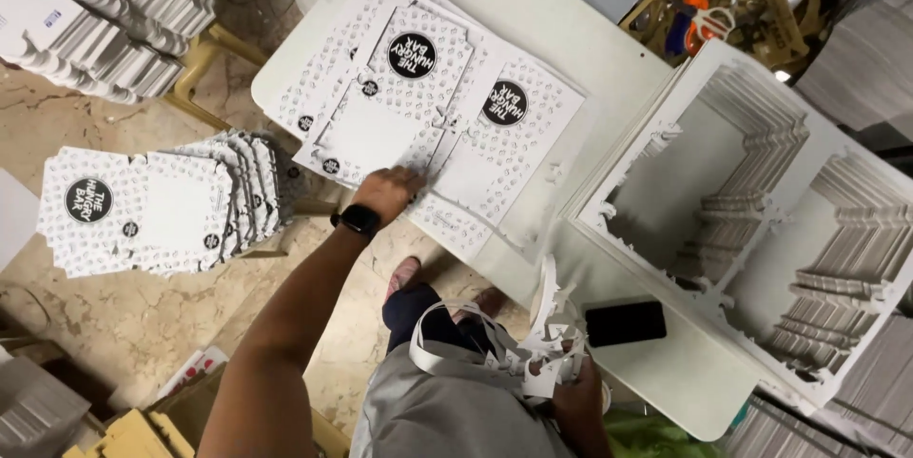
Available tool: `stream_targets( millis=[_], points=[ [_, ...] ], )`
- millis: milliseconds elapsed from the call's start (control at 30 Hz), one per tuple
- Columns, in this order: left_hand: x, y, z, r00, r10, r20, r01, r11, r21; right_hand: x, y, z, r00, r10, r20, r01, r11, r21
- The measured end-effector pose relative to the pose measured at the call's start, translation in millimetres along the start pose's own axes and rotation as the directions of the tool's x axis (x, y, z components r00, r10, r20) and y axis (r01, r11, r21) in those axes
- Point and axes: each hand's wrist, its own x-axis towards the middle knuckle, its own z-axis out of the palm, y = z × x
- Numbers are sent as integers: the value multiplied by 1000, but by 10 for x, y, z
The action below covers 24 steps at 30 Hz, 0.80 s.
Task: Stripping waste material from die-cut cardboard sheets to extract the final product shapes.
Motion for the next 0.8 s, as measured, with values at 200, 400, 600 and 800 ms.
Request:
stream_targets(
  millis=[200,400,600,800],
  points=[
    [788,-474,-1170,802,-422,-422,137,819,-558,168,-362,217,998,-66,-20,68,984,166],
    [1588,-1288,-2166,670,-304,-677,-74,880,-468,950,176,841,950,-223,-220,311,755,577],
    [2344,-989,-1849,731,-36,-682,-370,818,-440,180,-2110,616,831,-54,-553,459,627,629],
    [3216,101,-1848,646,-91,-758,-657,439,-613,-196,-2568,807,707,8,-707,501,699,510]
  ],
)
